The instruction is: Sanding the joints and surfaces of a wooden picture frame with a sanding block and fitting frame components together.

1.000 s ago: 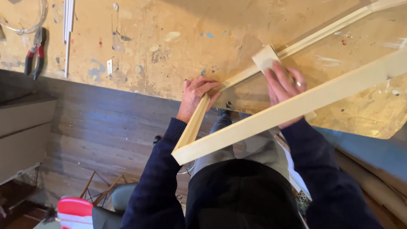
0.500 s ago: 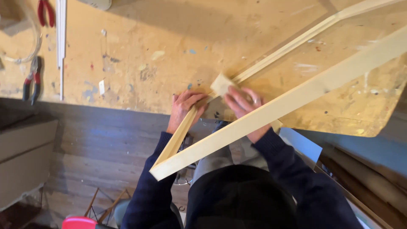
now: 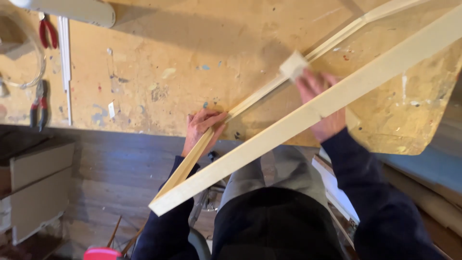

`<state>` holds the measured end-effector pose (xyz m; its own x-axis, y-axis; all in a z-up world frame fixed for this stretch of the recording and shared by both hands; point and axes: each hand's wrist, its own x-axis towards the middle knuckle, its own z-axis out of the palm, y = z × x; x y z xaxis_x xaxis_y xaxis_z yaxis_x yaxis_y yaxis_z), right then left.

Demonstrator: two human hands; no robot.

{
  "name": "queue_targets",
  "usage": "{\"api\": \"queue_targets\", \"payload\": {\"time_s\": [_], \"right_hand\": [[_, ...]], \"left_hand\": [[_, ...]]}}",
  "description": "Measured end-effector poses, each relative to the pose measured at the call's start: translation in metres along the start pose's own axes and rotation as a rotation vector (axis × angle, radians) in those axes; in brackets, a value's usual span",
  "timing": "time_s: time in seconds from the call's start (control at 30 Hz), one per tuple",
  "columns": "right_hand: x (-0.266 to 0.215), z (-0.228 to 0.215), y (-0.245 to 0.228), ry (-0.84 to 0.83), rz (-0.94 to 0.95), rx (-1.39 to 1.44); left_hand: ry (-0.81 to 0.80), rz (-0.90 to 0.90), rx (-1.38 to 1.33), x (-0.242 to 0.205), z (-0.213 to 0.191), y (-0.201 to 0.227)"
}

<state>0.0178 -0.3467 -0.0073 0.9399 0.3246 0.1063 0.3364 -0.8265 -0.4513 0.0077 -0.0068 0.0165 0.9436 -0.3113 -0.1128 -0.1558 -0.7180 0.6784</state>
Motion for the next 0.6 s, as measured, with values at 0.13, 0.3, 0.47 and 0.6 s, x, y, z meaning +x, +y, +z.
{"api": "queue_targets", "payload": {"time_s": [0.13, 0.3, 0.47, 0.6], "right_hand": [[0.008, -0.008, -0.024, 0.047, -0.054, -0.069], [0.004, -0.006, 0.03, -0.019, 0.169, 0.091], [0.012, -0.014, 0.023, 0.085, 0.028, -0.15], [-0.003, -0.013, 0.059, 0.013, -0.036, -0.184]], "left_hand": [[-0.018, 0.037, 0.003, 0.007, 0.001, 0.004], [0.0, -0.019, 0.01, 0.003, 0.001, 0.003], [-0.005, 0.047, 0.013, 0.008, 0.009, 0.0], [-0.012, -0.04, 0.03, 0.004, 0.006, 0.0]]}}
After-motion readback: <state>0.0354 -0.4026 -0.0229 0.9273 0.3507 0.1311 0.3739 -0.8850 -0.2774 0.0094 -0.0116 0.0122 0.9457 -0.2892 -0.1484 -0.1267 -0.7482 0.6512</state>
